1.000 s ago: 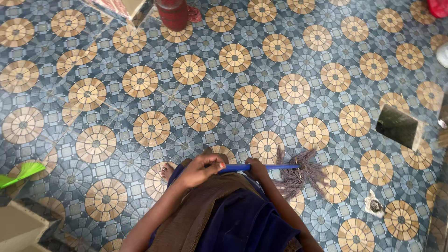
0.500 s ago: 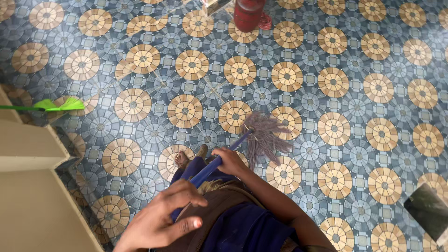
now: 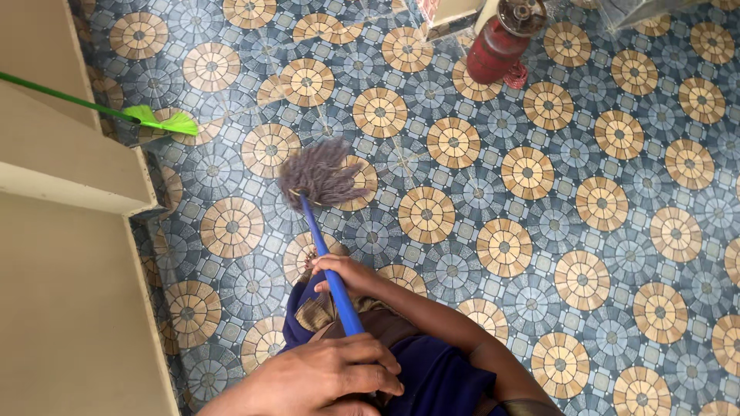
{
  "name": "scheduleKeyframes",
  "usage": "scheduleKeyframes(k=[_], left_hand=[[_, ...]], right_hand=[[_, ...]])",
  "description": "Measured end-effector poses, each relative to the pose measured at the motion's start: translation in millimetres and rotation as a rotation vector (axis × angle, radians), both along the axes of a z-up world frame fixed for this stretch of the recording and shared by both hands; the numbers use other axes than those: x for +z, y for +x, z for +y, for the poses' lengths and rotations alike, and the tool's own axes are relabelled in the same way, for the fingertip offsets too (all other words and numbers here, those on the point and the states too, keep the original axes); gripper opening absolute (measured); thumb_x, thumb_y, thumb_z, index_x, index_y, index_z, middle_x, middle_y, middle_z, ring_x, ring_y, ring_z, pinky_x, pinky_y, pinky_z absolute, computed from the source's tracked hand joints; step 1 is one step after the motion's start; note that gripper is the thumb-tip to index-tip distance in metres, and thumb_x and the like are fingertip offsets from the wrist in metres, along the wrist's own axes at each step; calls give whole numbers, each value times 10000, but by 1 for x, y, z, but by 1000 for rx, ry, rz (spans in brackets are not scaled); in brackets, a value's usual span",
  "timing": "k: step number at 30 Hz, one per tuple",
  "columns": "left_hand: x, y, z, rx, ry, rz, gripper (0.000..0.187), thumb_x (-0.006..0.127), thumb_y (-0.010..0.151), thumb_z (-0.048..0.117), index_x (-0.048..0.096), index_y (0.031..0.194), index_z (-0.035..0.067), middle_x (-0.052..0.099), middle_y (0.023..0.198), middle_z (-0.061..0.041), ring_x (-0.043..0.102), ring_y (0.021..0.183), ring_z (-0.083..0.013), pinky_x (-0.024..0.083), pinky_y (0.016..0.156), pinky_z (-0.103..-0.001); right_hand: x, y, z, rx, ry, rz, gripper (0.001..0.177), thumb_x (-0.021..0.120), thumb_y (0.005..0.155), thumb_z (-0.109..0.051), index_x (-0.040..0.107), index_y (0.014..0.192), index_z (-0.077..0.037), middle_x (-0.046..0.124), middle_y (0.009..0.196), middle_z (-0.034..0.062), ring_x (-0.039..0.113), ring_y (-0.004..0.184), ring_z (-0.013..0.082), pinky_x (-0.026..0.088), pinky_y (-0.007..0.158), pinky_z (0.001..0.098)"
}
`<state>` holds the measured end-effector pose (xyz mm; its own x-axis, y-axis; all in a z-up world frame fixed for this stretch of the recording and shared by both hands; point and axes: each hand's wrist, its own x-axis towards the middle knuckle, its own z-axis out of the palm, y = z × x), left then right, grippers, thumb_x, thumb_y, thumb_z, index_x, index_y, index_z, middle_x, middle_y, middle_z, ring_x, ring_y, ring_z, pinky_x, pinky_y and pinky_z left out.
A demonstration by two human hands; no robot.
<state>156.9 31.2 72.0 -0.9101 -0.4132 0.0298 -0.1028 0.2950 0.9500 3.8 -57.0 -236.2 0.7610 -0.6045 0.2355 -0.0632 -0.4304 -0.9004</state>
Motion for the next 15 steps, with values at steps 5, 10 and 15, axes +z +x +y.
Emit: scheduleKeyframes(k=[5, 10, 15], left_hand=[[-15, -4, -17, 204, -248, -4, 491, 685, 998, 428, 643, 1309, 51, 642, 1212, -119, 650, 1169, -325, 525, 911, -441], [-45, -1, -51, 374, -440, 20, 480, 740, 909, 503, 625, 1053, 61, 630, 972, -89, 646, 970, -309, 495, 859, -460], [-84, 9, -91, 343, -269, 135, 454, 706, 968, 489, 576, 1010, 56, 596, 943, -114, 637, 923, -329, 494, 806, -444]], right_hand=[[-12, 34, -32, 227, -12, 130, 353, 809, 838, -206, 645, 1084, -15, 668, 1224, 167, 625, 1194, 349, 499, 996, 410], [-40, 70, -57, 210, 798, 158, 327, 541, 1060, -289, 701, 1137, -14, 694, 1178, 83, 638, 1123, 218, 482, 1000, 349], [-53, 78, -100, 231, 378, 36, 318, 601, 965, -234, 678, 1187, -20, 680, 1198, 84, 633, 1109, 192, 547, 960, 353]])
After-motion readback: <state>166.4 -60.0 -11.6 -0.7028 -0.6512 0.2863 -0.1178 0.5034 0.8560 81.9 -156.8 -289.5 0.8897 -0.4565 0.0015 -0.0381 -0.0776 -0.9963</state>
